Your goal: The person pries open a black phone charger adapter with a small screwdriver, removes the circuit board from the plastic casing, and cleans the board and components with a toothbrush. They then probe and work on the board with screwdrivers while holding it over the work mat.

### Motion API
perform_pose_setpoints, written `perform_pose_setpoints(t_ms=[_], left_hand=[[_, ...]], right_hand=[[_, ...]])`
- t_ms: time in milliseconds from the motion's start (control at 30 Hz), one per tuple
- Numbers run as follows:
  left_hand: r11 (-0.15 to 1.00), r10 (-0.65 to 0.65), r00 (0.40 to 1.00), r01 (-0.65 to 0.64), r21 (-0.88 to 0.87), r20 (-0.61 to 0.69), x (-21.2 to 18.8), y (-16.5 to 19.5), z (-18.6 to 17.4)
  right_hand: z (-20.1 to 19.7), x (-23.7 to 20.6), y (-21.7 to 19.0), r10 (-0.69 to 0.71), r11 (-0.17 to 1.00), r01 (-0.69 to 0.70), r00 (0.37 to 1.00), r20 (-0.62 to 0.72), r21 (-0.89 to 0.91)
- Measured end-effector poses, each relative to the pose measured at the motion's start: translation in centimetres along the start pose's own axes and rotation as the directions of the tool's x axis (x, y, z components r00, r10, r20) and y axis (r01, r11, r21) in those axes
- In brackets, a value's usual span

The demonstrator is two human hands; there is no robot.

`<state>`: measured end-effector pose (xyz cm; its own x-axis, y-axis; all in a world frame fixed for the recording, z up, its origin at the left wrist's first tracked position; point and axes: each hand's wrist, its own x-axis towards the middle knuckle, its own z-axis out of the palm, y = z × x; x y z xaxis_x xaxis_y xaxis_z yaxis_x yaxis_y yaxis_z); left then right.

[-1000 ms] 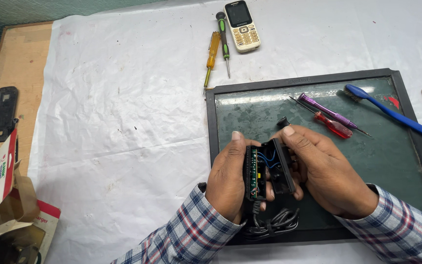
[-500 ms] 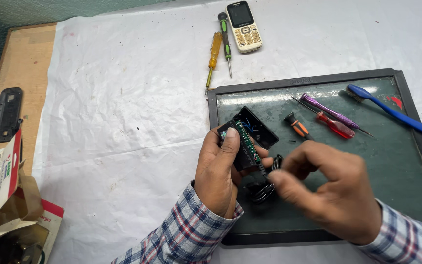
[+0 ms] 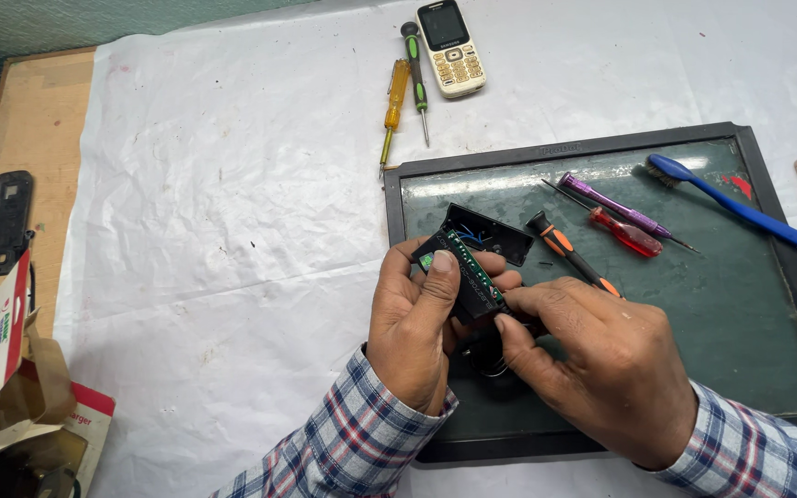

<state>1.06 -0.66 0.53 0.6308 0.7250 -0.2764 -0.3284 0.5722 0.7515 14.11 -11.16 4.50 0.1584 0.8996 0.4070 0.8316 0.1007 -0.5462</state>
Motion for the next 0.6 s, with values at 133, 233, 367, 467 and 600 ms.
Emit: perform_pose_setpoints(t_ms=[133, 233, 367, 467, 600], left_hand=[[0.998, -0.041, 0.999, 0.041, 0.039, 0.009, 0.1, 0.5, -0.3], [0.996, -0.040, 0.999, 0.039, 0.075, 0.004, 0.2, 0.6, -0.4], [0.996, -0.017, 1.000, 0.019, 0.088, -0.025, 0.2, 0.4, -0.4], [0.998, 0.030, 0.999, -0.028, 0.055, -0.034, 0.1, 0.2, -0.3], [0.985, 0.171, 0.982, -0.171, -0.011, 0.079, -0.2, 0.0, -0.2]], right_hand=[[-0.2, 0.1, 0.2, 0.053, 0.998, -0.056, 0.996, 0.071, 0.029], [-0.4, 0.4, 0.5, 0.122, 0.988, -0.134, 0.983, 0.139, 0.080], [0.0, 0.3, 0.5, -0.003, 1.000, 0.002, 0.996, 0.091, 0.012], [0.5, -0.2, 0.7, 0.007, 0.999, -0.009, 0.999, 0.049, 0.033], [0.5, -0.7, 1.8, 0.283, 0.909, -0.357, 0.907, 0.312, 0.213]])
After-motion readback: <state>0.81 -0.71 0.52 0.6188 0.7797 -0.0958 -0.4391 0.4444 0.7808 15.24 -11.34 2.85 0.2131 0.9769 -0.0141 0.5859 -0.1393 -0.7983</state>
